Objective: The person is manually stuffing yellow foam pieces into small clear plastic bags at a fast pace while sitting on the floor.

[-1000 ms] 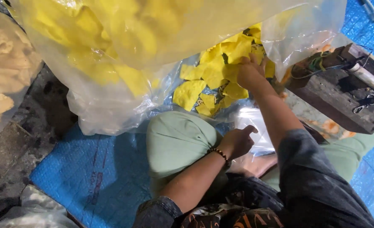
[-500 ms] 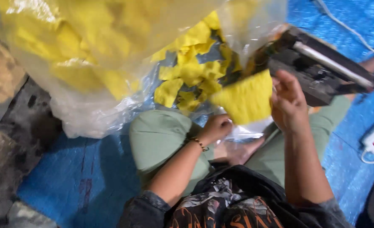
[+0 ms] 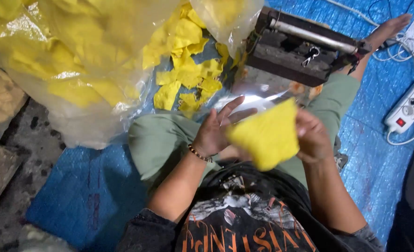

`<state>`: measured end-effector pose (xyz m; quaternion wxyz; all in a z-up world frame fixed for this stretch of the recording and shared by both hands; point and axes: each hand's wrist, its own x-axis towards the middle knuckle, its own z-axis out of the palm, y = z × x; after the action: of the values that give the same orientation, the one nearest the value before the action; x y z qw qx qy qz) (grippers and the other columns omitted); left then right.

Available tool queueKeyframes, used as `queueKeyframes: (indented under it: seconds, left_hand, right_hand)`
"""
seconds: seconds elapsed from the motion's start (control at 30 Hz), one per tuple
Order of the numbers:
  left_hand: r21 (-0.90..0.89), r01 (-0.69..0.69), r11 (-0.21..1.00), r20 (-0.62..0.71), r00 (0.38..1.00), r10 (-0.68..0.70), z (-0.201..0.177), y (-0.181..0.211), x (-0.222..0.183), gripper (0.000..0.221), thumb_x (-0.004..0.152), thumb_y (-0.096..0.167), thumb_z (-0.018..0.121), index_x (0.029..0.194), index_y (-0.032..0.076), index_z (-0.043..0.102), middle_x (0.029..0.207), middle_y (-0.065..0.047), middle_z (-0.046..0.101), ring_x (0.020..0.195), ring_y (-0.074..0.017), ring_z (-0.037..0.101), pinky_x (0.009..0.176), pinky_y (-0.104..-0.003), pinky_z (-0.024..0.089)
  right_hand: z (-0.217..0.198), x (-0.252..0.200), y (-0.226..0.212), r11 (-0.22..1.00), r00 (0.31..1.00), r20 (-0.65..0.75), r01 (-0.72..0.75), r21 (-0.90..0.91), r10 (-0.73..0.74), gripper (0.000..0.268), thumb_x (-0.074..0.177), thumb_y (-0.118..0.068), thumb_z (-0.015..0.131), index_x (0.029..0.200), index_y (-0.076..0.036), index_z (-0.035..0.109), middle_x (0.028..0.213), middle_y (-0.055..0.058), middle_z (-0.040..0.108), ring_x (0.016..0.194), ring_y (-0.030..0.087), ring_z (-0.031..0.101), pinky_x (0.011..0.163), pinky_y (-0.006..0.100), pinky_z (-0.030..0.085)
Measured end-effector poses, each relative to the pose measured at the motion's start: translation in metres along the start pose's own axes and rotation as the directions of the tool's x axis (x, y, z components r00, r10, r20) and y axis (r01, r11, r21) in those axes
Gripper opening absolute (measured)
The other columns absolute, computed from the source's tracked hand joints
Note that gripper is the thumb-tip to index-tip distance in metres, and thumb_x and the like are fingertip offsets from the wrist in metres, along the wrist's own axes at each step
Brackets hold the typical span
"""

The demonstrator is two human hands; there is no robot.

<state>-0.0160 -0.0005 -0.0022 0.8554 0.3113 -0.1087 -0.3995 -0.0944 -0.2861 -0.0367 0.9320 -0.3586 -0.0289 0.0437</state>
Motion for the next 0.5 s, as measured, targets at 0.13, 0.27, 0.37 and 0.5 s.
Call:
queueKeyframes:
  seconds: [0.13, 0.27, 0.37, 0.5]
  left_hand:
    - [-0.410, -0.095, 0.907, 0.225, 0.953, 0.201, 0.005, -0.019, -0.006, 0.100, 0.087, 0.077, 0.059, 0.161, 0.017, 0.030, 0.161, -0.022, 0.035, 0.145, -0.0447, 0.038, 0.115, -0.066, 0.036]
    - [0.098, -0.306, 0.947, -0.101, 0.943, 0.316, 0.025, -0.012, -0.018, 0.079, 0.095, 0.030, 0.075, 0.160, 0.019, 0.032, 0.159, -0.015, 0.043, 0.141, -0.0400, 0.046, 0.115, -0.063, 0.036]
    - [0.413, -0.328, 0.849, -0.339, 0.810, 0.478, 0.029, -0.008, -0.020, 0.044, 0.098, 0.010, 0.067, 0.142, 0.010, 0.057, 0.115, -0.022, 0.072, 0.101, -0.0315, 0.074, 0.093, -0.044, 0.060]
    - [0.443, -0.360, 0.821, -0.368, 0.762, 0.533, 0.039, 0.015, -0.024, 0.040, 0.096, 0.007, 0.071, 0.135, 0.005, 0.061, 0.109, -0.022, 0.072, 0.090, -0.0288, 0.075, 0.084, -0.042, 0.064]
  right_hand:
    - [0.015, 0.012, -0.021, 0.982, 0.946, -0.275, 0.187, 0.028, -0.173, 0.064, 0.081, -0.007, 0.064, 0.144, 0.002, 0.056, 0.132, 0.029, 0.066, 0.111, 0.043, 0.072, 0.088, 0.058, 0.061]
    - [0.049, 0.013, -0.025, 0.969, 0.893, -0.411, 0.234, 0.080, -0.182, 0.062, 0.083, -0.005, 0.061, 0.145, -0.002, 0.058, 0.142, 0.024, 0.064, 0.125, 0.041, 0.066, 0.107, 0.056, 0.056]
    - [0.002, 0.006, 0.002, 0.974, 0.879, -0.449, 0.217, 0.071, -0.163, 0.061, 0.082, -0.006, 0.062, 0.143, -0.003, 0.059, 0.142, 0.023, 0.064, 0.124, 0.040, 0.067, 0.108, 0.055, 0.057]
    - [0.066, 0.006, -0.027, 0.975, 0.853, -0.493, 0.218, 0.040, -0.171, 0.053, 0.084, -0.005, 0.064, 0.138, -0.008, 0.063, 0.135, 0.019, 0.069, 0.117, 0.038, 0.072, 0.102, 0.053, 0.062]
